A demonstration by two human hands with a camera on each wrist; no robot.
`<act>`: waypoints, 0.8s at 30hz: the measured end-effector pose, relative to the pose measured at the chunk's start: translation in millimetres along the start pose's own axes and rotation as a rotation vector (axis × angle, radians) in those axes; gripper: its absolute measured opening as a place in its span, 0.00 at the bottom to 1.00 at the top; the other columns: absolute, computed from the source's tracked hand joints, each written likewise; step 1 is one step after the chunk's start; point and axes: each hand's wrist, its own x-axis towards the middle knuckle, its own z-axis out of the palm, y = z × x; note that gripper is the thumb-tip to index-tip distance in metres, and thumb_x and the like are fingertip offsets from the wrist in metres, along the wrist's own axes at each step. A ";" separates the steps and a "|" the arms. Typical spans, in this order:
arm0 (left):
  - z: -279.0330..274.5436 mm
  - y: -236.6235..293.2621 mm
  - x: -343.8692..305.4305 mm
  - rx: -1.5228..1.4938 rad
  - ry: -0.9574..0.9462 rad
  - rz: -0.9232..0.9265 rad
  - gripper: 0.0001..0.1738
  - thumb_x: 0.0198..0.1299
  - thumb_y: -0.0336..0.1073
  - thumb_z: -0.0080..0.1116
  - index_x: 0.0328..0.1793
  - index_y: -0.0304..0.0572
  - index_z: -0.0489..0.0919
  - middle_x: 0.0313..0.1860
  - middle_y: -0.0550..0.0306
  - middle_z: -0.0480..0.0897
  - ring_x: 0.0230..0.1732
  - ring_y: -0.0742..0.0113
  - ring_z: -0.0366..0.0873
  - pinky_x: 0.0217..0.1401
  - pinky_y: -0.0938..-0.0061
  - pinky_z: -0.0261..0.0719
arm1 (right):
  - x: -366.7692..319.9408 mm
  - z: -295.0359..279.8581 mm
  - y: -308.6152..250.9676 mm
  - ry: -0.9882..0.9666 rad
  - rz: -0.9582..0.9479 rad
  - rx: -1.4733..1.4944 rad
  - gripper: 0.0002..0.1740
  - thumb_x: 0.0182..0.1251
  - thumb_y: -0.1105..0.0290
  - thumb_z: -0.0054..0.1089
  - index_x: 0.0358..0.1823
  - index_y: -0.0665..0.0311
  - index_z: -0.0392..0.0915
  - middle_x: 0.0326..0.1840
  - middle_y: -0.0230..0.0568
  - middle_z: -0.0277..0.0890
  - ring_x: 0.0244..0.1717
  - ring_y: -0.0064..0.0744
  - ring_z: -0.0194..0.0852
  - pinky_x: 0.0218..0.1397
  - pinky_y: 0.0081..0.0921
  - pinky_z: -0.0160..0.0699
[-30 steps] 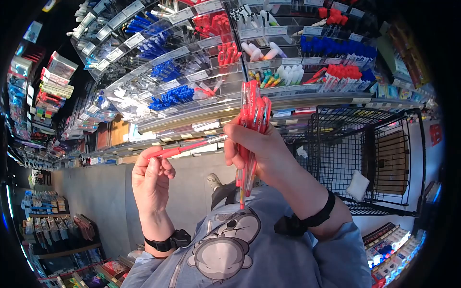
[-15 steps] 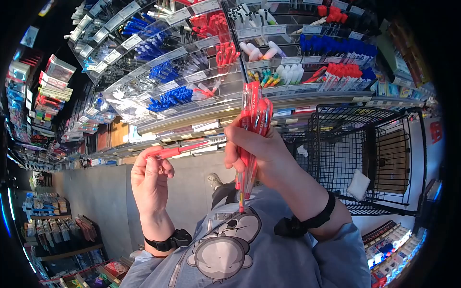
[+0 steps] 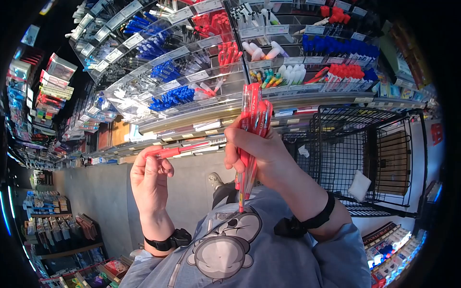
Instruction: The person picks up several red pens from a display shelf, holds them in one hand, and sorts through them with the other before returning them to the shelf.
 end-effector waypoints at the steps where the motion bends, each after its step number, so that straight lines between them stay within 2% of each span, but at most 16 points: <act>1: -0.3 -0.1 0.1 0.004 0.000 0.000 0.15 0.66 0.37 0.50 0.51 0.33 0.75 0.28 0.56 0.80 0.30 0.75 0.75 0.33 0.81 0.72 | 0.2 -0.7 0.4 0.000 0.000 0.000 0.06 0.63 0.68 0.56 0.33 0.61 0.71 0.15 0.38 0.71 0.13 0.23 0.65 0.28 0.27 0.73; 24: -2.6 -2.8 2.0 -0.013 0.000 -0.007 0.14 0.66 0.36 0.51 0.51 0.33 0.75 0.29 0.56 0.80 0.31 0.74 0.75 0.34 0.81 0.72 | 2.1 -3.2 3.8 -0.008 -0.010 -0.001 0.05 0.63 0.69 0.55 0.34 0.62 0.72 0.15 0.39 0.71 0.13 0.24 0.65 0.30 0.29 0.73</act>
